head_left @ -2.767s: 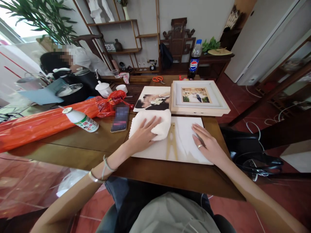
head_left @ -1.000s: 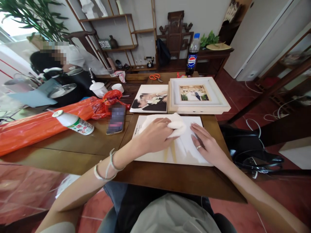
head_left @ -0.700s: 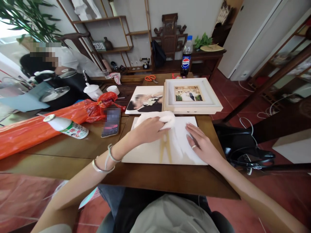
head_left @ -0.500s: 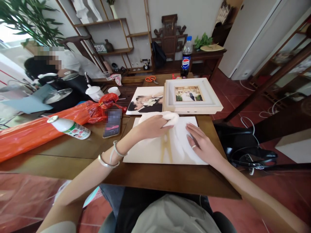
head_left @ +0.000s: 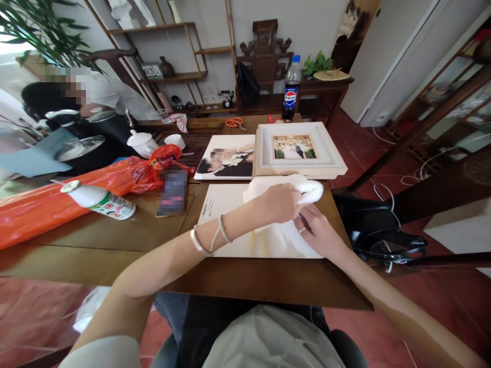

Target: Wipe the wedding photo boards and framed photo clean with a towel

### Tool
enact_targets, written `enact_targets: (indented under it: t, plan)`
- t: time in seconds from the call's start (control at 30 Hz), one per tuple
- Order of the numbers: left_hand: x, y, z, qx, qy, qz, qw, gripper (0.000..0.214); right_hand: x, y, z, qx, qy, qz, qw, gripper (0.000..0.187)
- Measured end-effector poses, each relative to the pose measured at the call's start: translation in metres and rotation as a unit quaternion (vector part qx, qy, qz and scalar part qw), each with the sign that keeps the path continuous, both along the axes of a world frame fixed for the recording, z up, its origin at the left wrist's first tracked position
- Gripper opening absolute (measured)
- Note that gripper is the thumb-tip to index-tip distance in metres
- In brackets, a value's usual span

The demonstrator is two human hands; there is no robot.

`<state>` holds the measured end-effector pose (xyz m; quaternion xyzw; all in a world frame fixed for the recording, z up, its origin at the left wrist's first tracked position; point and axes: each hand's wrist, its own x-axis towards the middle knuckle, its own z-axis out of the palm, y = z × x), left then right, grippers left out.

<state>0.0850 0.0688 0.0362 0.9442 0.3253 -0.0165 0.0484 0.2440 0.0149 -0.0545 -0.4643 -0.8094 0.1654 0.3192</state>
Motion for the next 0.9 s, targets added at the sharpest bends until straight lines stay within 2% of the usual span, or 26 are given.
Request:
enact_targets:
  t: [0.07,0.17,0.23,0.3,0.37,0.4,0.47,0.57,0.63,0.7,0.73,0.8,0.9]
  plan:
    - [-0.012,-0.022,-0.007,0.026,0.054,0.035,0.998,0.026,0.001,0.001,-0.003,0.010,0.011,0.010,1.000,0.030]
    - [-0.029,-0.071,-0.027,0.141,0.095,0.055,0.984,0.027,0.001,0.003,-0.008,0.019,0.022,0.013,1.000,0.044]
    - [-0.037,-0.108,-0.041,0.192,0.085,0.032,0.977,0.024,0.001,0.003,-0.010,0.008,0.020,0.001,1.000,0.047]
    - [-0.041,-0.138,-0.050,0.201,0.047,-0.003,0.978,0.027,0.001,0.003,-0.011,0.001,0.019,-0.006,1.000,0.047]
    - [-0.042,-0.153,-0.053,0.199,0.015,-0.013,0.980,0.027,0.001,0.003,-0.011,0.002,0.022,-0.006,1.000,0.046]
    - [-0.041,-0.152,-0.053,0.195,0.008,-0.007,0.981,0.026,0.001,0.004,-0.010,0.004,0.023,-0.007,1.000,0.045]
    - [-0.039,-0.137,-0.050,0.188,0.009,0.025,0.982,0.023,0.002,0.005,-0.010,0.006,0.027,-0.009,1.000,0.044]
    - [-0.039,-0.093,-0.046,0.170,0.013,0.071,0.983,0.024,0.004,0.007,-0.011,0.013,0.040,0.009,0.999,0.045]
    - [-0.040,-0.066,-0.046,0.151,0.003,0.070,0.986,0.025,0.006,0.008,-0.012,0.020,0.050,0.019,0.998,0.047]
    - [-0.041,-0.052,-0.050,0.141,-0.014,0.058,0.988,0.025,0.006,0.008,-0.013,0.024,0.057,0.019,0.998,0.050]
    - [-0.041,-0.052,-0.052,0.140,-0.019,0.052,0.989,0.024,0.007,0.009,-0.013,0.024,0.059,0.020,0.998,0.052]
    - [-0.039,-0.067,-0.059,0.155,-0.019,0.046,0.987,0.022,0.007,0.009,-0.013,0.018,0.061,0.025,0.998,0.058]
    - [-0.030,-0.112,-0.068,0.205,-0.021,0.037,0.978,0.023,0.007,0.009,-0.012,0.001,0.056,0.022,0.998,0.060]
